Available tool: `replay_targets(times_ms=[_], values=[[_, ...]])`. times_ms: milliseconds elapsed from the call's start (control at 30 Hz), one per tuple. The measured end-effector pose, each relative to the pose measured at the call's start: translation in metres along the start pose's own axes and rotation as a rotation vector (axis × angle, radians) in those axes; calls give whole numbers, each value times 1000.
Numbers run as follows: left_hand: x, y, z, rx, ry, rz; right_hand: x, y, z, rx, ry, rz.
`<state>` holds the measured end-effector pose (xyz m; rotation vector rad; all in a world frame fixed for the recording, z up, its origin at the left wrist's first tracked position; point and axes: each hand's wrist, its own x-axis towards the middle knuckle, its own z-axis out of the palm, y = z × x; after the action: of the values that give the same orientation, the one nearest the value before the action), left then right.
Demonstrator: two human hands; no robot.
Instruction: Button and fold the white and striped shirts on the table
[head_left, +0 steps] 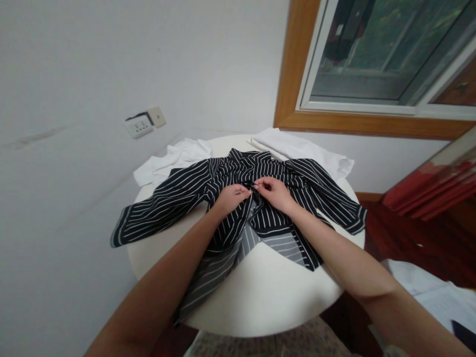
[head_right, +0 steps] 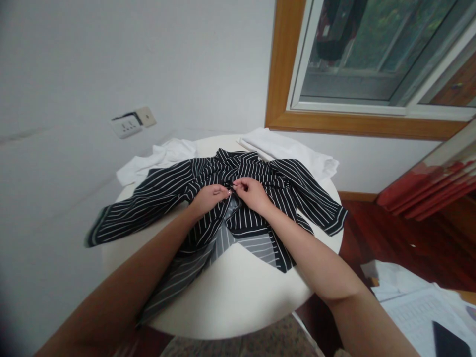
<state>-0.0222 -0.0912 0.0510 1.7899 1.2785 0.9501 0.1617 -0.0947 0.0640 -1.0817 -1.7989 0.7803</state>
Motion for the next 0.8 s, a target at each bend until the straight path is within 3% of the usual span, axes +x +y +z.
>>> replay_targets(times_ms=[300,467,633,800], values=[[2,0,-2,33,-11,68,-6,-12,0,-219,93,-104],[2,1,-2,4,-27,89,-9,-17,1,-243,54,-149],[2,0,-3,-9,-54,78,-9,-14,5,-181,22,-90],[3,0,-5,-33,-74,38,-5,-5,5,-18,-37,55]])
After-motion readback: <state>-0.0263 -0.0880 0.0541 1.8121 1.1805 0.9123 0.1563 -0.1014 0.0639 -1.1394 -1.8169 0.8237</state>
